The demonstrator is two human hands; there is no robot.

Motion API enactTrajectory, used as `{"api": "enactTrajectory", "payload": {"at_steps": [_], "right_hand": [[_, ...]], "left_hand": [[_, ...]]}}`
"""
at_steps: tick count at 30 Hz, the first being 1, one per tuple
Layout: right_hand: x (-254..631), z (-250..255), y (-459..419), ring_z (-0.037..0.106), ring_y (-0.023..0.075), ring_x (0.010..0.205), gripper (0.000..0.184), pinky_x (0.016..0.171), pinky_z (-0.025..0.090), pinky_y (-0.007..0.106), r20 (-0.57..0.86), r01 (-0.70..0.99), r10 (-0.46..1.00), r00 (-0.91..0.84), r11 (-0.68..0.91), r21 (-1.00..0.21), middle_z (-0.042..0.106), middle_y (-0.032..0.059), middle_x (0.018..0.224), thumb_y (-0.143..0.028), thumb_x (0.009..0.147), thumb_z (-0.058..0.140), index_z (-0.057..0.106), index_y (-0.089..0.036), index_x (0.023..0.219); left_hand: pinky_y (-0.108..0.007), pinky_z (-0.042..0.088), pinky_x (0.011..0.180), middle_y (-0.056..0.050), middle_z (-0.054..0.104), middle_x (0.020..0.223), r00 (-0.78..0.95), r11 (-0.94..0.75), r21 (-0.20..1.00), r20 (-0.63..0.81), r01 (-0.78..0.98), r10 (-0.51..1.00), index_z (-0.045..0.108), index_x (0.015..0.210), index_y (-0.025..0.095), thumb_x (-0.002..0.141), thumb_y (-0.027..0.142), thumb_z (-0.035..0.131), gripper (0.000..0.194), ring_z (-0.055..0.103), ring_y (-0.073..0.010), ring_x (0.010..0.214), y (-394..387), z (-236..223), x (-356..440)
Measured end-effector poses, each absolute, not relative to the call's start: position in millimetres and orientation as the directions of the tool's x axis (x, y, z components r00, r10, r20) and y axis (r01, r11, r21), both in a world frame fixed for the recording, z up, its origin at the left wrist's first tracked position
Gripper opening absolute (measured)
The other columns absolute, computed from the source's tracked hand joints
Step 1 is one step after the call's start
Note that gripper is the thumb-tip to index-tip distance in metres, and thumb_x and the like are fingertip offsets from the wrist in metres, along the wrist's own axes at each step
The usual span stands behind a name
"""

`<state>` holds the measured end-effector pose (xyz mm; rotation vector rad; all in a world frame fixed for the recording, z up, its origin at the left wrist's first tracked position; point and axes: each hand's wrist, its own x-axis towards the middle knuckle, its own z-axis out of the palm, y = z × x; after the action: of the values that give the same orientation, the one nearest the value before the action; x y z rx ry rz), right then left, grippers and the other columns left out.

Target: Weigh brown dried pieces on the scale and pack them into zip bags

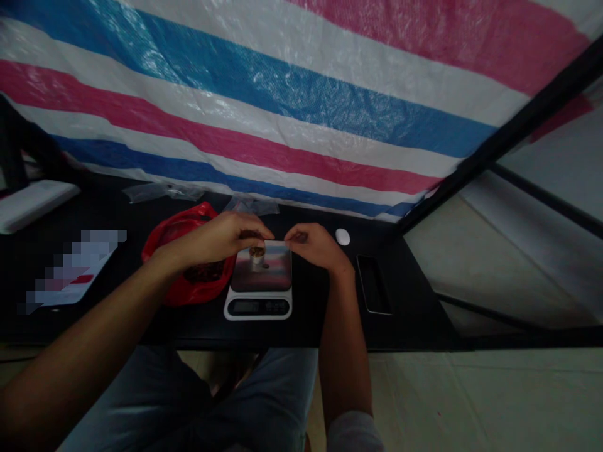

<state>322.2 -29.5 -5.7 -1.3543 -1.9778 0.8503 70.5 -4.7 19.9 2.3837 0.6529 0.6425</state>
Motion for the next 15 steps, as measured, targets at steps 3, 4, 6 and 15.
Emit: {"api": "enactTrajectory", "payload": {"at_steps": [3,4,6,15], "right_hand": [[309.7,-1.3,-33.0,0.066,0.0157,0.075,0.016,0.07,0.049,0.027,0.135,0.471,0.917,-0.376,0.314,-0.824,0.075,0.0035,0.081,-0.029,0.084,0.072,0.079,-0.016,0.089],[306.5,-1.3,-33.5,0.065,0.0155,0.074,0.016,0.069,0.049,0.027,0.131,0.456,0.911,-0.391,0.315,-0.832,0.075,0.0033,0.081,-0.03,0.083,0.073,0.078,-0.016,0.089],[302.3,-2.4,-33.7,0.063,0.0148,0.072,0.016,0.067,0.047,0.026,0.118,0.446,0.904,-0.411,0.312,-0.839,0.074,0.0029,0.08,-0.03,0.083,0.074,0.079,-0.015,0.089],[293.3,-6.1,-32.3,0.061,0.0128,0.07,0.012,0.067,0.045,0.024,0.133,0.462,0.88,-0.456,0.362,-0.809,0.075,0.0015,0.081,-0.023,0.083,0.074,0.08,-0.017,0.091]], "left_hand": [[-0.023,0.055,0.076,-0.006,0.08,0.098,0.762,-0.671,0.688,0.269,0.275,0.589,0.077,0.11,0.016,0.091,0.01,0.065,0.023,0.074,-0.0151,0.082,-4.0,14.8,69.1],[-0.023,0.056,0.076,-0.006,0.08,0.098,0.76,-0.654,0.709,0.264,0.265,0.594,0.076,0.111,0.016,0.091,0.01,0.065,0.024,0.074,-0.0151,0.082,-3.7,13.0,68.3],[-0.023,0.057,0.076,-0.006,0.08,0.099,0.755,-0.632,0.737,0.267,0.241,0.599,0.075,0.112,0.016,0.091,0.01,0.065,0.024,0.074,-0.0149,0.082,-3.3,9.8,66.7],[-0.028,0.06,0.089,-0.007,0.081,0.107,0.72,-0.585,0.788,0.292,0.193,0.63,0.074,0.113,0.015,0.092,0.008,0.063,0.024,0.076,-0.0166,0.099,-6.7,7.1,65.7]]}}
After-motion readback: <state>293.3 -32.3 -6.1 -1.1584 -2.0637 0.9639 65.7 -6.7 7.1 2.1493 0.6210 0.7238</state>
